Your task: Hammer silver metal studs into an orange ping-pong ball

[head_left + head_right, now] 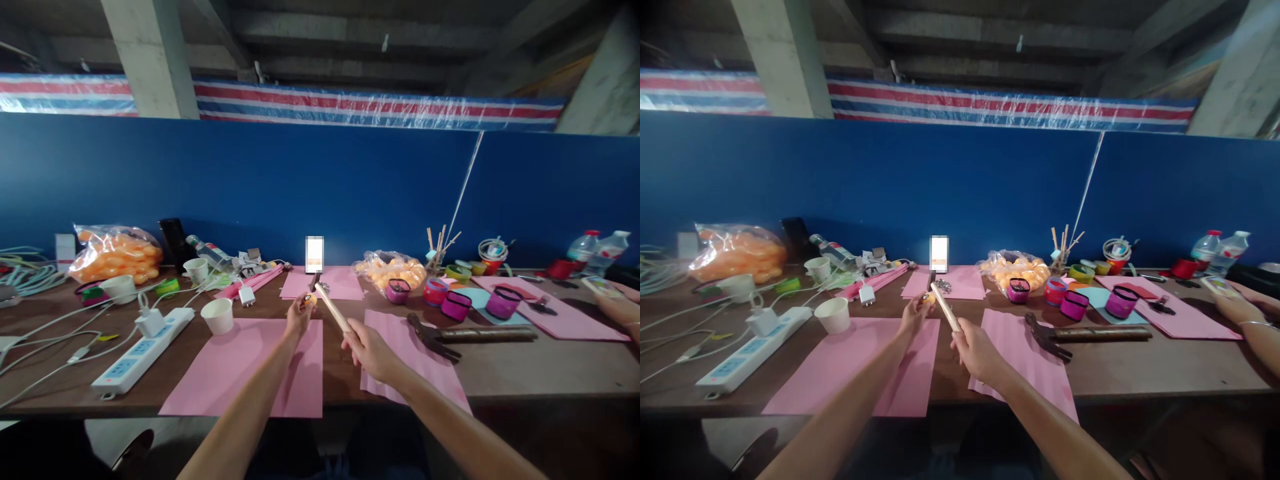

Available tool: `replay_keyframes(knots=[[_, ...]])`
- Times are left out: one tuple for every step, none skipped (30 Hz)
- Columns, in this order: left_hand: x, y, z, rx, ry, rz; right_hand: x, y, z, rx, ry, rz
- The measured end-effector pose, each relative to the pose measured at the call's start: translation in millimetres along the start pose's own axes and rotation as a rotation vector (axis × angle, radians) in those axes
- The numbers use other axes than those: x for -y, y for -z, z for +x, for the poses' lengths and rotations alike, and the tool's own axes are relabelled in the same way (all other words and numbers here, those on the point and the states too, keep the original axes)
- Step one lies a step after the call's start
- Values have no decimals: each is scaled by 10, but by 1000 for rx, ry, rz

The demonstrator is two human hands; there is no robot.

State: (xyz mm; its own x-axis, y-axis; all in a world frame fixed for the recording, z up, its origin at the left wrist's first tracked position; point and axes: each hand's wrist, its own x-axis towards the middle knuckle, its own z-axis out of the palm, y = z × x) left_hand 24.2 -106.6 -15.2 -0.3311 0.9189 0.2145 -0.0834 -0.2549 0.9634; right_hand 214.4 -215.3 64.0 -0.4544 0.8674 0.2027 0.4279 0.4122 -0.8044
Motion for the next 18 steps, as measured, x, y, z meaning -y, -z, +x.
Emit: replay_keyframes(knots=[[-8,-2,-5,-6,-4,10,-15,-15,7,2,-2,-2],[-16,-4,-9,-12,-10,21,-30,-28,14,5,-6,-7],[-22,-5,-12,-16,-17,34,-41,-39,21,11,-11,-14],[-25,-4,-14,-18,-24,46,-48,-45,27,18,-16,-20],[-27,-3,-15,-19,-29,56,-50,-46,30,23,-20,-27],[-25,-1,-15,-18,-32,64,-46,-43,30,26,-21,-31],[-22,2,-13,-17,-31,70,-39,-36,28,26,-19,-31],[-17,4,-11,-14,-30,77,-30,-28,23,21,-14,-30],[-13,6,-10,-12,-29,84,-24,-21,16,10,-6,-28],[-9,8,-9,-9,-28,91,-21,-17,9,2,4,-27],[-6,8,-9,-6,-30,98,-23,-17,3,-2,11,-29],[-6,6,-11,-3,-33,105,-29,-21,-2,1,11,-33],[-9,4,-14,-1,-38,111,-39,-28,-5,9,6,-39],[-13,1,-19,-1,-43,115,-50,-37,-6,20,-2,-45],[-20,-1,-24,-1,-47,119,-59,-45,-5,30,-10,-48],[-28,-3,-29,-1,-52,123,-66,-52,-5,36,-13,-49],[-37,-2,-33,0,-58,128,-68,-56,-4,36,-10,-47],[-44,-1,-37,-1,-63,134,-66,-57,-4,30,-1,-44]])
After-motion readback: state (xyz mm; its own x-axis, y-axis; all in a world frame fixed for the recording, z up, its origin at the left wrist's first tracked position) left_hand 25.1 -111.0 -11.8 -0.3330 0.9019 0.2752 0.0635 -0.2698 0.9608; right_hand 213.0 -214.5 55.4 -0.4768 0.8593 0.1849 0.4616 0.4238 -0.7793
